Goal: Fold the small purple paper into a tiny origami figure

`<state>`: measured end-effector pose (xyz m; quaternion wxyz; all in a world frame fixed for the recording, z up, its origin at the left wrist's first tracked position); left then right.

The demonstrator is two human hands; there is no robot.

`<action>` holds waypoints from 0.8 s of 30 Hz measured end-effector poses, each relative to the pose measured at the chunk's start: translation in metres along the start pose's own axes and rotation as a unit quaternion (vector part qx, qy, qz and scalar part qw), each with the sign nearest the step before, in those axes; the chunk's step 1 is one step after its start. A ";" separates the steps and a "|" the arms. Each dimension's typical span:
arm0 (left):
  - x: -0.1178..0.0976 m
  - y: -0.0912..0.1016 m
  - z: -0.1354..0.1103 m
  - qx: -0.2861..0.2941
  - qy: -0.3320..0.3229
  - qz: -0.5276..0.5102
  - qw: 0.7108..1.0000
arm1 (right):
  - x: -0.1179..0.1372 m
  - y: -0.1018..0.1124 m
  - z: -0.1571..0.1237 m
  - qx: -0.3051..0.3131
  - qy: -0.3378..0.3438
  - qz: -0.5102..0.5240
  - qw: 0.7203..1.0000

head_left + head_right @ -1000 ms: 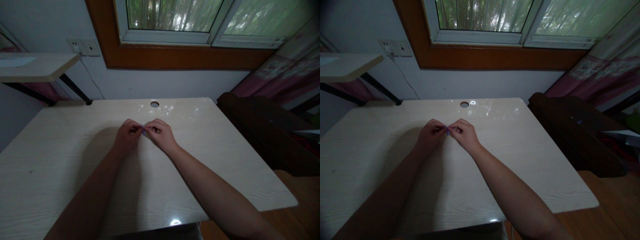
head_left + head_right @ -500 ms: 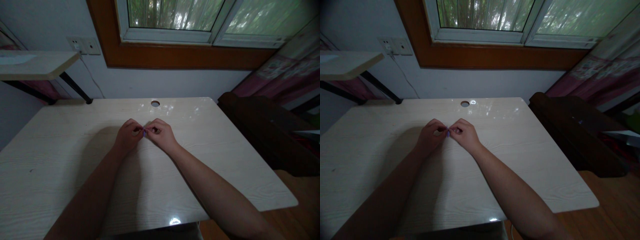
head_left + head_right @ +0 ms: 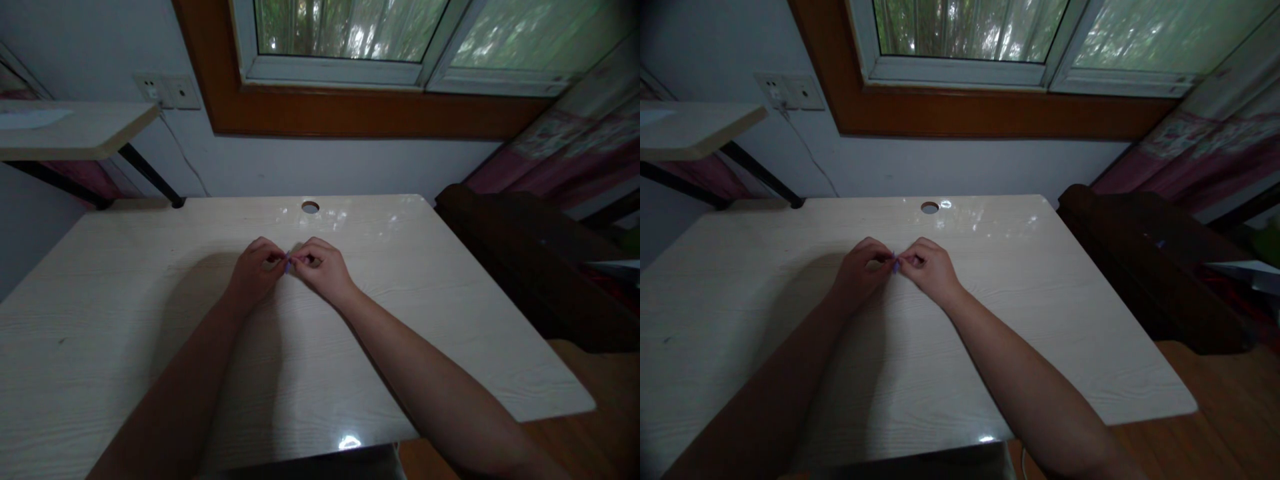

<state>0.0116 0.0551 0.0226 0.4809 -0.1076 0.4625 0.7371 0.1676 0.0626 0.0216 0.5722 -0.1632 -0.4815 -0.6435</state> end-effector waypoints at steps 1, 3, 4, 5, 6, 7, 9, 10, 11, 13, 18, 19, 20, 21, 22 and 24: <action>-0.001 0.000 0.000 0.001 -0.001 0.001 1.000 | 0.001 0.000 0.000 -0.001 0.001 -0.002 1.000; -0.002 -0.001 0.000 0.006 0.001 0.000 1.000 | 0.002 0.000 0.001 -0.003 0.001 -0.006 1.000; -0.003 -0.001 0.000 0.009 0.003 -0.001 1.000 | 0.002 0.001 0.001 -0.003 0.000 -0.006 1.000; -0.004 -0.001 0.000 0.011 0.005 -0.004 1.000 | 0.003 0.000 0.001 -0.002 -0.001 -0.007 1.000; -0.004 0.000 0.001 0.012 0.007 -0.008 1.000 | 0.003 0.000 0.001 -0.002 -0.003 -0.007 1.000; -0.004 0.000 0.001 0.012 0.009 -0.012 1.000 | 0.003 0.001 0.001 -0.003 -0.004 -0.006 1.000; -0.004 0.001 0.001 0.009 0.014 -0.020 1.000 | 0.003 0.001 0.000 -0.006 -0.004 -0.001 1.000; -0.003 0.002 0.001 0.007 0.017 -0.024 1.000 | 0.002 0.001 0.000 -0.008 -0.003 0.004 1.000; -0.002 0.002 0.001 0.006 0.018 -0.028 0.999 | 0.002 0.001 0.000 -0.006 -0.002 0.009 1.000; 0.000 0.003 0.001 0.005 0.021 -0.034 0.999 | 0.000 0.000 0.000 0.001 -0.005 0.016 1.000; 0.004 0.002 0.001 0.012 0.040 -0.057 0.998 | -0.001 0.000 0.002 0.003 -0.014 0.025 1.000; 0.004 0.002 0.001 0.015 0.044 -0.062 0.997 | -0.001 0.001 0.002 0.001 -0.013 0.025 1.000; 0.004 0.001 0.001 0.019 0.045 -0.064 0.997 | 0.000 0.001 0.002 -0.001 -0.011 0.024 1.000; 0.004 0.001 0.001 0.021 0.045 -0.063 0.997 | 0.000 0.001 0.002 -0.001 -0.009 0.022 1.000; 0.004 0.001 0.001 0.022 0.044 -0.060 0.997 | 0.000 0.000 0.001 0.000 -0.008 0.021 1.000; 0.003 0.001 0.002 0.023 0.038 -0.052 0.998 | 0.001 0.000 0.001 0.001 -0.004 0.016 1.000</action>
Point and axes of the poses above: each hand's wrist, its own z-axis towards the middle knuckle, its own y-axis out of the back of the hand, x = y × z, the point moved 6 cm from there along z, towards the middle knuckle, and after that the axes turned 5 degrees about x, right-handed, at the moved point
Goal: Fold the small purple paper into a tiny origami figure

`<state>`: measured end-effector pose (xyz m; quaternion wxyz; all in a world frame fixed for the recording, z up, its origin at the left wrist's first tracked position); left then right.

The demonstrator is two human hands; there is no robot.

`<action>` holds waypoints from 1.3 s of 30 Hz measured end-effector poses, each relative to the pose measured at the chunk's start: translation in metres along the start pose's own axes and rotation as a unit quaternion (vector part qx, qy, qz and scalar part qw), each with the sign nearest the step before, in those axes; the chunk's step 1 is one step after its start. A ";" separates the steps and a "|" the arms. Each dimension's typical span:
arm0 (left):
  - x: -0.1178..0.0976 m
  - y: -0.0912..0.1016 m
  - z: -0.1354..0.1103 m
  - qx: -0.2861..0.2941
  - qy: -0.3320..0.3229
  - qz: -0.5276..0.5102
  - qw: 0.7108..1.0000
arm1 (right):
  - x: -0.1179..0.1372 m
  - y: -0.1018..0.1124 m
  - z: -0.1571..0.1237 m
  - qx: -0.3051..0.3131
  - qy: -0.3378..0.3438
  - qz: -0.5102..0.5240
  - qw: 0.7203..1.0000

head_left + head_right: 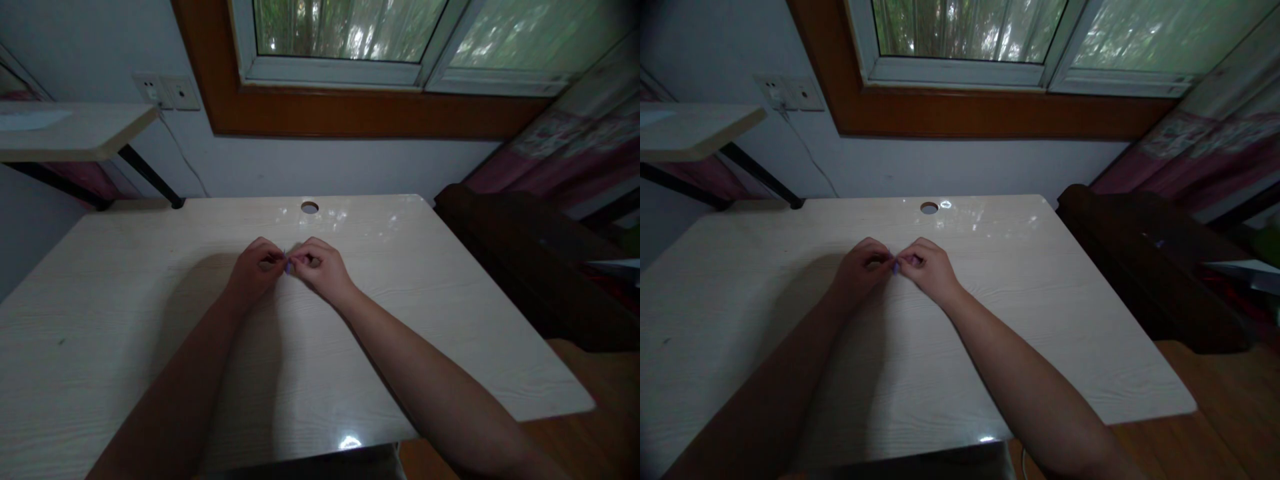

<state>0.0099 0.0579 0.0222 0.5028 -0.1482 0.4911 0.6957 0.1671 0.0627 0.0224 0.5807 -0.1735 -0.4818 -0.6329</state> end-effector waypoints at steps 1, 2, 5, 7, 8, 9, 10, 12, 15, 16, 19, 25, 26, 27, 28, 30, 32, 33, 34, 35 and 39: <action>0.000 0.000 0.000 0.001 -0.003 0.002 1.000 | 0.000 0.000 0.000 0.001 0.001 -0.002 1.000; -0.001 0.000 0.000 0.002 -0.005 0.003 1.000 | 0.000 0.000 -0.001 0.002 0.002 -0.006 1.000; -0.002 0.001 0.000 0.001 -0.011 0.003 1.000 | 0.001 0.000 -0.001 0.006 0.007 -0.017 1.000; -0.003 0.002 0.000 -0.001 -0.013 0.000 1.000 | 0.001 0.000 -0.001 0.009 0.010 -0.025 1.000; -0.003 0.003 0.000 -0.003 -0.013 -0.001 1.000 | 0.001 0.000 -0.001 0.008 0.011 -0.029 0.999; -0.003 0.004 0.000 -0.007 -0.012 -0.003 1.000 | 0.001 0.001 -0.001 0.006 0.011 -0.032 0.999; -0.002 0.004 0.000 -0.012 -0.010 -0.004 1.000 | 0.000 0.001 -0.001 0.004 0.009 -0.034 0.999; -0.001 0.005 0.000 -0.023 -0.003 -0.008 1.000 | -0.001 0.001 0.000 0.000 0.002 -0.037 0.999; 0.003 0.004 0.000 -0.024 0.012 -0.022 0.999 | 0.000 0.002 0.000 -0.005 -0.002 -0.039 0.999; 0.005 0.003 0.000 -0.021 0.017 -0.029 0.999 | 0.000 0.002 0.000 -0.006 -0.002 -0.038 0.999; 0.006 0.001 0.000 -0.005 0.025 -0.042 0.999 | 0.001 0.002 0.000 -0.008 -0.003 -0.039 0.999; 0.004 0.004 0.000 -0.003 0.017 -0.028 0.999 | 0.002 0.002 -0.001 -0.006 -0.002 -0.032 0.999; 0.004 0.005 0.000 -0.008 0.018 -0.029 0.999 | 0.001 0.002 -0.001 -0.010 -0.004 -0.030 0.999; 0.004 0.006 0.000 -0.012 0.018 -0.033 0.999 | 0.001 0.002 0.000 -0.014 -0.007 -0.027 1.000; 0.004 0.007 0.000 -0.017 0.019 -0.038 0.999 | 0.000 0.003 0.000 -0.018 -0.011 -0.023 1.000; 0.005 0.007 -0.001 -0.023 0.020 -0.051 0.998 | -0.001 0.004 0.000 -0.024 -0.016 -0.014 0.999; 0.005 0.007 -0.001 -0.025 0.022 -0.064 0.997 | -0.001 0.004 0.000 -0.030 -0.014 -0.005 0.999; 0.005 0.007 -0.001 -0.027 0.023 -0.070 0.997 | -0.001 0.005 0.000 -0.033 -0.013 -0.002 0.999; 0.005 0.007 -0.001 -0.030 0.024 -0.076 0.996 | -0.002 0.005 0.001 -0.036 -0.014 0.000 0.999; 0.006 0.009 -0.001 -0.034 0.026 -0.081 0.996 | -0.003 0.006 0.001 -0.040 -0.019 0.001 0.999; 0.011 0.017 -0.003 -0.065 0.045 -0.082 0.994 | -0.016 0.018 0.002 -0.094 -0.062 0.000 0.994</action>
Point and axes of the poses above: each hand's wrist, its own z-axis towards the middle knuckle, its own y-axis out of the back of the hand, x = y × z, the point moved 6 cm from there along z, towards the middle knuckle, and after that the axes turned 5 degrees about x, right-handed, at the moved point
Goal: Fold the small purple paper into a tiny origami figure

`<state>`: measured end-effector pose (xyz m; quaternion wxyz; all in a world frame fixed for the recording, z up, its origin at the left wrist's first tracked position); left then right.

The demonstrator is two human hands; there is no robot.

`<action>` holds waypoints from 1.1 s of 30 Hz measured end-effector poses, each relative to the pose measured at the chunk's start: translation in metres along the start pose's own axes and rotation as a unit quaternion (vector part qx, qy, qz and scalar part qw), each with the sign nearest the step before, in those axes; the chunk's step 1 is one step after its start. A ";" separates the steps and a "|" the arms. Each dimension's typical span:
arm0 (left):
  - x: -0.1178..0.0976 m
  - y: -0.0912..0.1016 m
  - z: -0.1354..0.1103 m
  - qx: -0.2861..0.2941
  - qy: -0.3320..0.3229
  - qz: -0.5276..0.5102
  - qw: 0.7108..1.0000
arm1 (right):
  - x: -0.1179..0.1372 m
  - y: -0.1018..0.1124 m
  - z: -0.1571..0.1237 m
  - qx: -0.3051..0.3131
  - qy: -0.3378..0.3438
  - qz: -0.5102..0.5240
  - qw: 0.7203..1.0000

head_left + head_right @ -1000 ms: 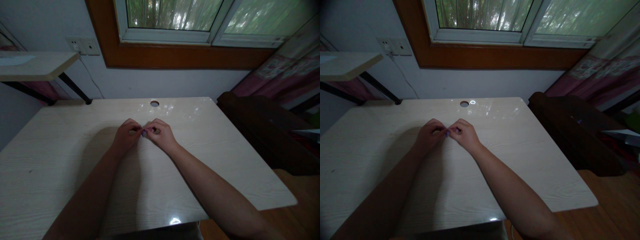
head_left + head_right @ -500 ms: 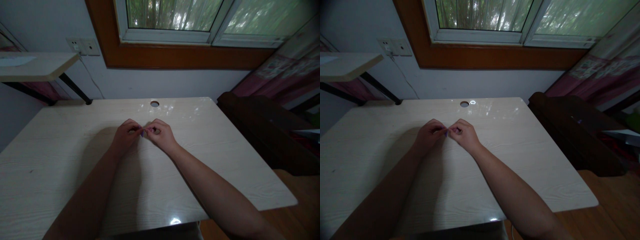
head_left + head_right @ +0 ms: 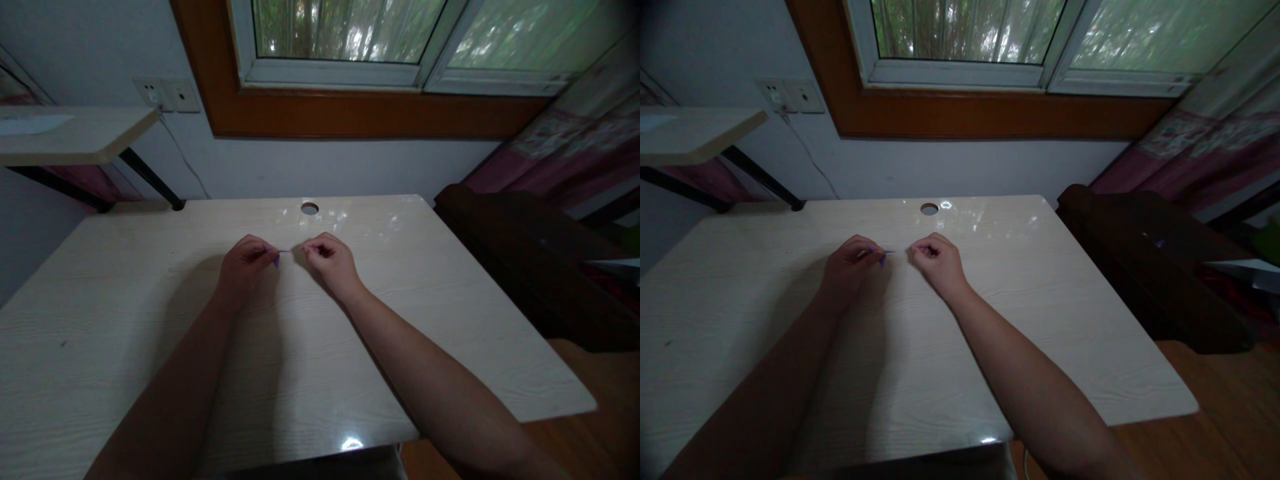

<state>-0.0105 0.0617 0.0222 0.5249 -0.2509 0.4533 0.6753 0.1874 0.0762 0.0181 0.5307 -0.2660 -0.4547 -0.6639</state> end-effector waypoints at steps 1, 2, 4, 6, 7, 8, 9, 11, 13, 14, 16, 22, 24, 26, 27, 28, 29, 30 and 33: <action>0.001 0.002 0.000 -0.006 0.003 0.005 1.000 | -0.004 0.004 0.001 -0.019 -0.013 0.002 1.000; 0.002 0.003 0.000 -0.009 0.005 0.009 1.000 | -0.006 0.006 0.002 -0.027 -0.019 0.002 0.999; 0.003 0.003 0.000 -0.009 0.004 0.011 1.000 | -0.006 0.008 0.002 -0.028 -0.014 -0.003 1.000; 0.002 0.001 0.000 -0.001 0.000 0.009 1.000 | -0.002 0.005 0.001 -0.009 0.004 -0.006 1.000; 0.002 -0.001 0.000 0.004 -0.003 0.013 1.000 | 0.002 0.002 -0.001 0.004 0.015 -0.004 1.000; 0.001 -0.003 0.000 0.009 -0.006 0.019 1.000 | 0.005 -0.001 -0.002 0.020 0.027 -0.002 0.999; 0.000 -0.005 0.000 0.015 -0.009 0.027 0.999 | 0.008 -0.005 -0.003 0.040 0.037 0.001 0.999; 0.000 -0.008 0.001 0.025 -0.013 0.043 0.999 | 0.014 -0.012 -0.005 0.080 0.053 0.002 0.995; 0.000 -0.010 0.001 0.032 -0.017 0.049 0.998 | 0.016 -0.016 -0.006 0.105 0.066 -0.005 0.992; 0.000 -0.010 0.001 0.035 -0.017 0.051 0.998 | 0.016 -0.016 -0.006 0.108 0.070 -0.009 0.992; 0.001 -0.011 0.001 0.037 -0.020 0.054 0.998 | 0.016 -0.015 -0.005 0.096 0.073 -0.017 0.993; 0.001 -0.009 0.000 0.025 -0.026 0.042 0.998 | 0.013 -0.013 -0.006 0.086 0.068 -0.019 0.994; 0.001 -0.010 0.000 0.027 -0.028 0.048 0.998 | 0.013 -0.014 -0.006 0.084 0.067 -0.018 0.994; -0.001 -0.010 0.000 0.034 -0.030 0.061 0.997 | 0.014 -0.015 -0.006 0.085 0.067 -0.017 0.994; -0.002 -0.011 0.000 0.037 -0.031 0.067 0.997 | 0.014 -0.015 -0.006 0.090 0.068 -0.016 0.994; -0.003 -0.011 0.000 0.040 -0.033 0.071 0.996 | 0.014 -0.016 -0.006 0.095 0.069 -0.015 0.993; -0.004 -0.012 0.000 0.043 -0.034 0.075 0.996 | 0.015 -0.017 -0.006 0.100 0.071 -0.015 0.992; -0.006 -0.012 0.000 0.047 -0.035 0.079 0.995 | 0.015 -0.018 -0.007 0.103 0.074 -0.016 0.992; -0.009 -0.014 0.000 0.050 -0.039 0.089 0.994 | 0.016 -0.018 -0.007 0.101 0.080 -0.030 0.991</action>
Point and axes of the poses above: each hand's wrist, its own z-axis towards the middle knuckle, its own y-axis out of the back of the hand, x = y × z, the point moved 6 cm from there along z, towards the middle knuckle, and after that the axes turned 5 degrees about x, right-handed, at the moved point
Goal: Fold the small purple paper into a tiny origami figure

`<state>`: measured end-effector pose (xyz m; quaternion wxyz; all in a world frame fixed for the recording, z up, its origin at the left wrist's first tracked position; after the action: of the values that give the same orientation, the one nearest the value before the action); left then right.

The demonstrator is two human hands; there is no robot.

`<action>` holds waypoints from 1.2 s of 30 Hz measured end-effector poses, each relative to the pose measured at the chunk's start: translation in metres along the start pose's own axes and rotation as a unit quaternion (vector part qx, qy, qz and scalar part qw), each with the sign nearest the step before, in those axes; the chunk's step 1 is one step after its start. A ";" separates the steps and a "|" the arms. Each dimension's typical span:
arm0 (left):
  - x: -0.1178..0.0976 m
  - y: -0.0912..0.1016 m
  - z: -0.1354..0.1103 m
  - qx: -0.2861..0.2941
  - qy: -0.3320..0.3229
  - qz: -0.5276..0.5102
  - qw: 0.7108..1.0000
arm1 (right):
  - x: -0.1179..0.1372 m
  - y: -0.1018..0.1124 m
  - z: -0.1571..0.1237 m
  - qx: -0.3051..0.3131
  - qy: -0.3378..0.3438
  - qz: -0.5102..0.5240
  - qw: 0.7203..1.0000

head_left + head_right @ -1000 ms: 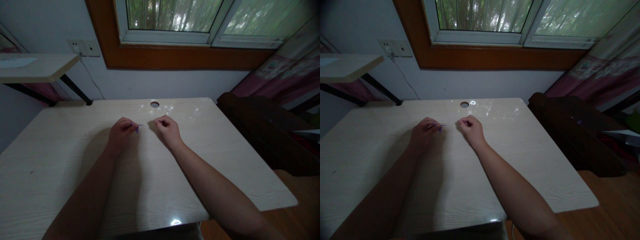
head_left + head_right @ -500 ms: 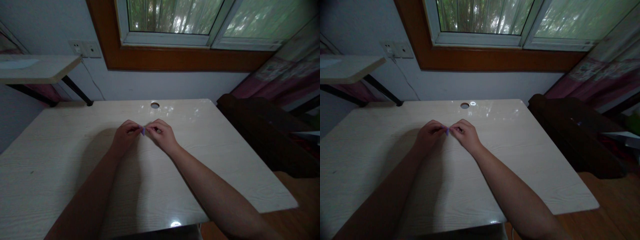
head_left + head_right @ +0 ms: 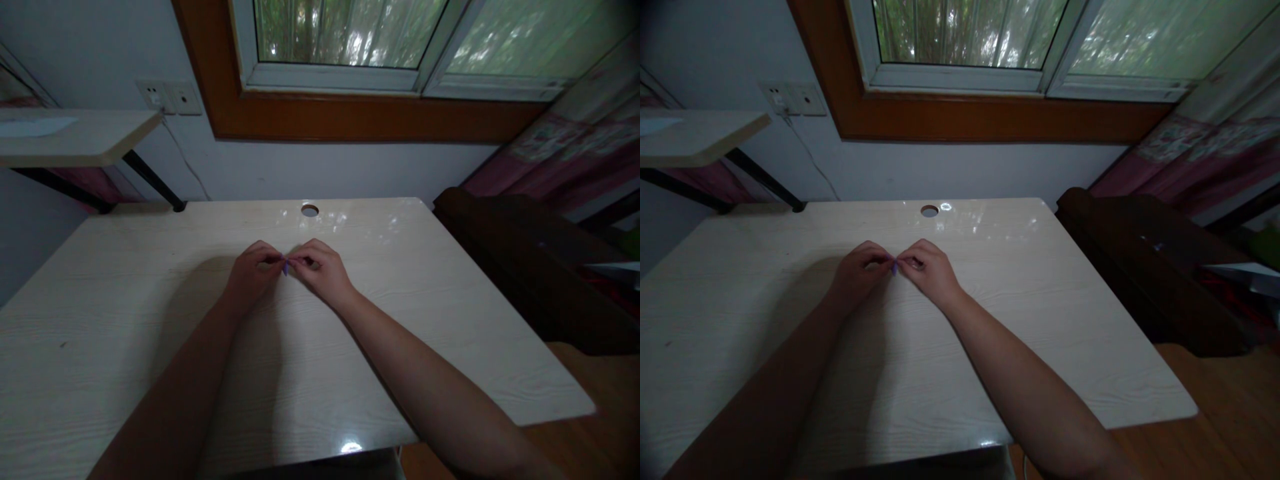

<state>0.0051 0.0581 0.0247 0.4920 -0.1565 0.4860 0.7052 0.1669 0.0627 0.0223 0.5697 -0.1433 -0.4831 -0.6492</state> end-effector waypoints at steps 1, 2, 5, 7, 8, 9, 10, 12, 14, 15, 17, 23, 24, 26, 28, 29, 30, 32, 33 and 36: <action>-0.001 0.000 0.000 0.000 0.000 0.003 1.000 | 0.000 0.000 0.000 0.000 0.001 -0.007 1.000; -0.001 -0.001 0.000 0.000 0.000 0.006 1.000 | 0.001 0.000 0.000 0.002 0.002 -0.014 1.000; 0.000 -0.001 0.000 -0.002 -0.003 0.014 1.000 | 0.002 -0.002 0.000 0.010 0.005 -0.037 0.999; 0.001 -0.002 0.000 -0.001 -0.003 0.019 1.000 | 0.003 -0.003 0.000 0.012 0.005 -0.050 0.999; 0.001 -0.003 0.000 0.000 -0.004 0.021 1.000 | 0.003 -0.003 0.000 0.012 0.003 -0.055 0.998; 0.001 -0.003 0.000 0.002 -0.005 0.023 1.000 | 0.003 -0.003 0.000 0.012 0.002 -0.058 0.998; 0.002 -0.003 0.000 0.005 -0.006 0.025 1.000 | 0.003 -0.003 0.000 0.012 0.000 -0.060 0.998; 0.001 -0.003 -0.001 0.006 -0.009 0.028 1.000 | 0.001 -0.003 0.000 0.013 -0.003 -0.056 0.998; 0.002 -0.004 -0.001 0.008 -0.007 0.030 0.999 | -0.001 -0.003 0.001 0.020 -0.003 -0.043 0.999; 0.002 -0.004 0.000 0.009 -0.004 0.030 0.999 | -0.003 -0.003 0.001 0.023 -0.002 -0.034 0.999; 0.004 -0.004 0.000 0.013 0.002 0.027 1.000 | -0.004 -0.003 0.001 0.026 0.001 -0.017 1.000; 0.008 -0.006 0.000 0.021 0.014 0.013 1.000 | -0.005 -0.003 0.002 0.038 0.003 0.000 0.999; 0.008 -0.006 0.000 0.026 0.015 0.008 1.000 | -0.005 -0.003 0.003 0.042 0.002 0.003 0.999; 0.008 -0.007 0.000 0.038 0.016 -0.001 0.999 | -0.006 -0.002 0.003 0.048 0.002 0.011 0.999; 0.007 -0.007 0.000 0.045 0.016 -0.009 0.999 | -0.006 -0.001 0.004 0.048 -0.001 0.020 0.999; 0.006 -0.007 0.000 0.049 0.015 -0.011 0.999 | -0.006 -0.001 0.004 0.050 -0.003 0.023 0.998; 0.006 -0.007 0.000 0.053 0.014 -0.014 0.998 | -0.006 -0.001 0.004 0.052 -0.005 0.025 0.998; 0.005 -0.008 0.000 0.063 0.009 -0.018 0.998 | -0.006 -0.001 0.005 0.055 -0.009 0.026 0.998; 0.005 -0.009 0.000 0.066 0.005 -0.018 0.998 | -0.006 -0.001 0.005 0.056 -0.011 0.025 0.998; 0.004 -0.008 0.000 0.060 -0.002 -0.010 0.998 | -0.005 -0.001 0.004 0.045 -0.011 0.020 0.999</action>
<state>0.0102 0.0607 0.0182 0.5082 -0.1304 0.5252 0.6700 0.1661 0.0685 0.0198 0.5832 -0.1340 -0.5150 -0.6137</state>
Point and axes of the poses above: each hand's wrist, its own z-axis towards the middle knuckle, its own y-axis out of the back of the hand, x = y × z, the point moved 6 cm from there along z, towards the middle knuckle, and after that the axes turned 5 degrees about x, right-handed, at the moved point
